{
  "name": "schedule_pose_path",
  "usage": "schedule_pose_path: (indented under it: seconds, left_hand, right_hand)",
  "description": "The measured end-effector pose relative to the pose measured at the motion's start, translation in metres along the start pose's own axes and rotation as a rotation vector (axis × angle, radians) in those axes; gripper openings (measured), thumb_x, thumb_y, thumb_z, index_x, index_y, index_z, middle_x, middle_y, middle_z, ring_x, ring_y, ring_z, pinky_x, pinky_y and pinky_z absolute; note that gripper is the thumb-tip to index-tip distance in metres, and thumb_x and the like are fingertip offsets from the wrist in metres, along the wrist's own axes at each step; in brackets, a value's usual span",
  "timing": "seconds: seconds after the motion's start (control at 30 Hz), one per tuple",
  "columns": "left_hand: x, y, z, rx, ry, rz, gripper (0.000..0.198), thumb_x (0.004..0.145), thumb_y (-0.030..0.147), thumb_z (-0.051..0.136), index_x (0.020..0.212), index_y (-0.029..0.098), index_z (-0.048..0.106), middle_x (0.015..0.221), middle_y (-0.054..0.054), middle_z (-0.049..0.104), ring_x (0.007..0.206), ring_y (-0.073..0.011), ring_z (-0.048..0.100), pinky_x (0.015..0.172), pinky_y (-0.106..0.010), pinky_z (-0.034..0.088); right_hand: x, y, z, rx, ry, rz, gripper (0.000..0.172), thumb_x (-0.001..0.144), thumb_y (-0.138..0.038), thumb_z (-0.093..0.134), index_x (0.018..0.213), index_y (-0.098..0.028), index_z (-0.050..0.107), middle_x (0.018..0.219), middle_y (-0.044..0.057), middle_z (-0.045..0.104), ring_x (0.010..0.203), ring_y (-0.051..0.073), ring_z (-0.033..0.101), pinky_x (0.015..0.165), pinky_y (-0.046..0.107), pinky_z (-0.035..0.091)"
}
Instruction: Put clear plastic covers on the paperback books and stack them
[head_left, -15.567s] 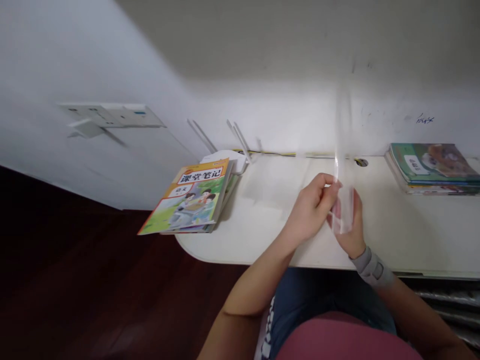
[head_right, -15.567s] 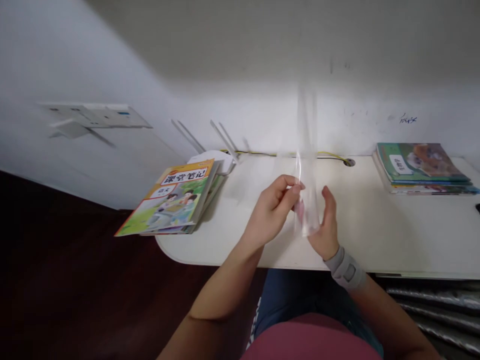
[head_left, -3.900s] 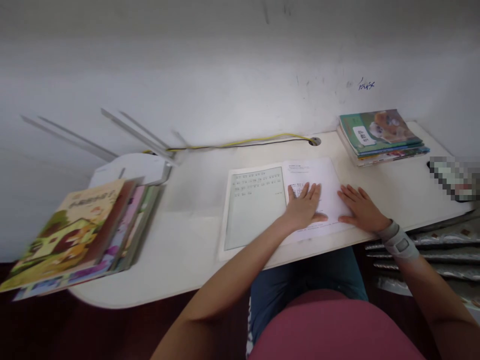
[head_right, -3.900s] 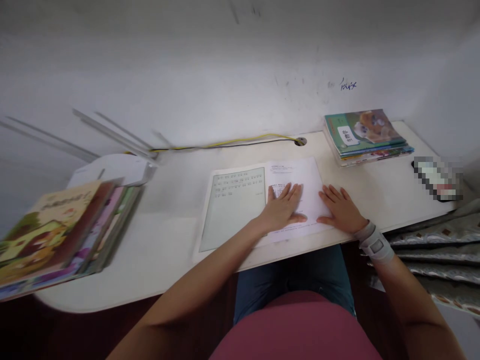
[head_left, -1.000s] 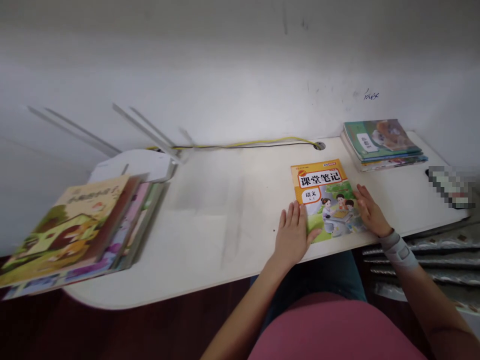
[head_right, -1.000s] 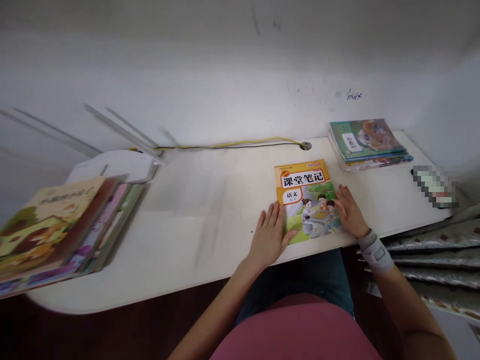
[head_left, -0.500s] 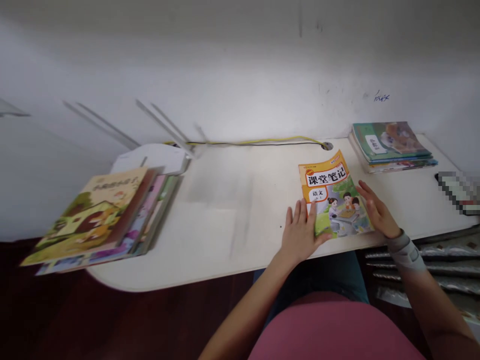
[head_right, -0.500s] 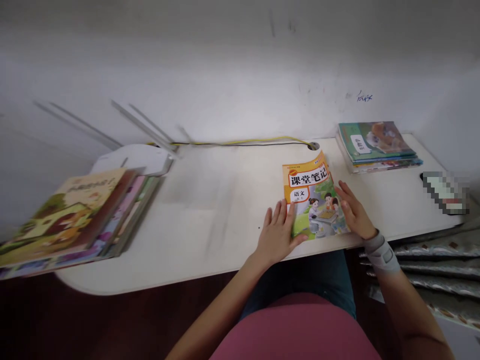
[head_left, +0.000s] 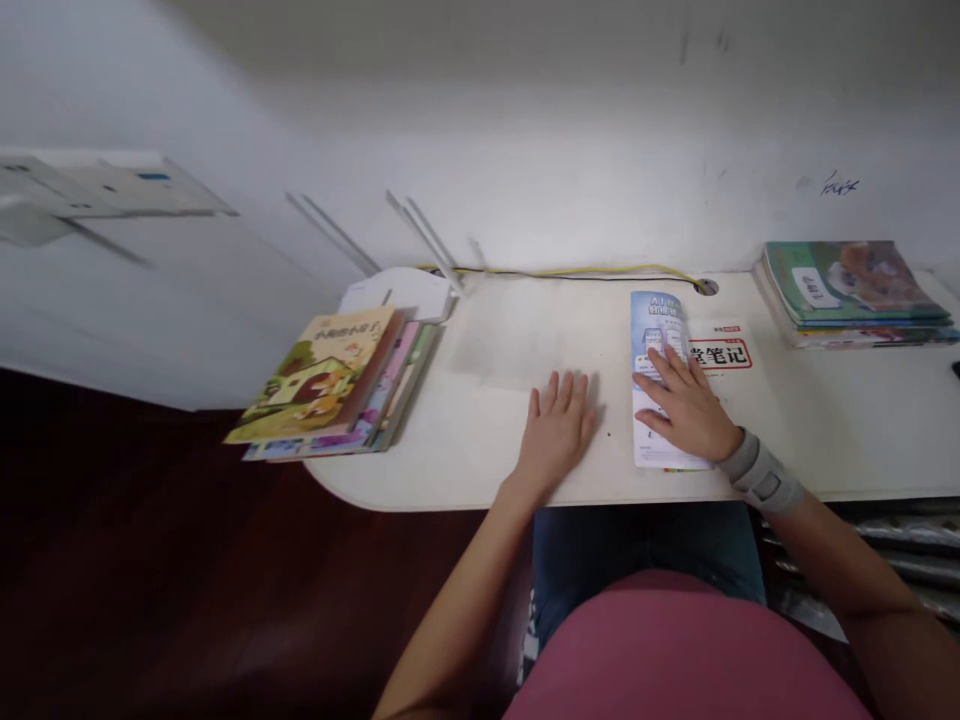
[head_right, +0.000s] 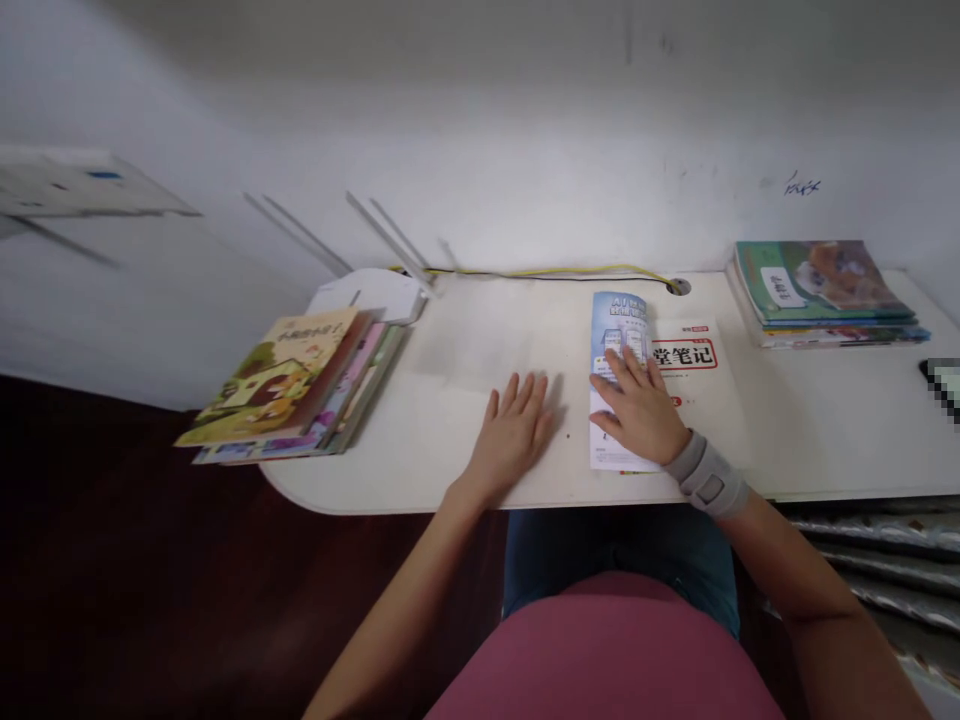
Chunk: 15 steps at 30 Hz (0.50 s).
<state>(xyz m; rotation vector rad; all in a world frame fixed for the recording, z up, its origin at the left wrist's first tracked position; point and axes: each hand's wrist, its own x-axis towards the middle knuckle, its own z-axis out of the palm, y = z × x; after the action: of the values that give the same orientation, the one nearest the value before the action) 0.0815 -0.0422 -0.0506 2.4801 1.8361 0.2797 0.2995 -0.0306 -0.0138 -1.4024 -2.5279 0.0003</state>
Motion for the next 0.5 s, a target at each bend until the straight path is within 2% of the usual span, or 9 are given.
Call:
schedule_pose_path:
  seconds: [0.07,0.17,0.3,0.5]
  left_hand:
    - [-0.004,-0.013,0.003,-0.022,-0.012,-0.025,0.056,0.096,0.037,0.025,0.144,0.009,0.027,0.147,-0.018,0.034,0.141,-0.0313,0.018,0.11,-0.054,0.021]
    - [-0.009,-0.021,0.008,-0.108,0.003,-0.034,0.056,0.096,0.036,0.023,0.145,0.01,0.022,0.147,-0.018,0.036,0.141,-0.0298,0.019,0.11,-0.053,0.024]
    - [-0.011,-0.023,0.011,-0.185,0.027,-0.039,0.057,0.096,0.038,0.022,0.147,0.013,0.014,0.148,-0.016,0.034,0.14,-0.0295,0.021,0.109,-0.053,0.025]
    - [-0.011,-0.019,0.007,-0.154,-0.025,-0.039,0.061,0.094,0.038,0.027,0.147,0.01,0.016,0.149,-0.016,0.032,0.14,-0.0308,0.019,0.111,-0.052,0.019]
  right_hand:
    - [0.006,-0.011,0.004,-0.049,0.008,-0.004,0.048,0.089,-0.041,0.048,0.13,-0.017,0.052,0.148,0.017,0.034,0.138,0.034,0.023,0.108,0.057,0.019]
    - [0.015,-0.028,0.013,-0.087,0.033,0.004,0.045,0.088,-0.038,0.05,0.127,-0.016,0.053,0.146,0.017,0.037,0.137,0.034,0.027,0.108,0.058,0.018]
    - [0.025,-0.046,0.026,-0.122,0.068,0.033,0.043,0.087,-0.032,0.05,0.125,-0.013,0.054,0.144,0.019,0.04,0.136,0.034,0.029,0.108,0.06,0.016]
    - [0.032,-0.058,0.04,-0.113,0.048,0.026,0.042,0.089,-0.03,0.047,0.127,-0.012,0.052,0.142,0.017,0.042,0.135,0.034,0.029,0.109,0.061,0.017]
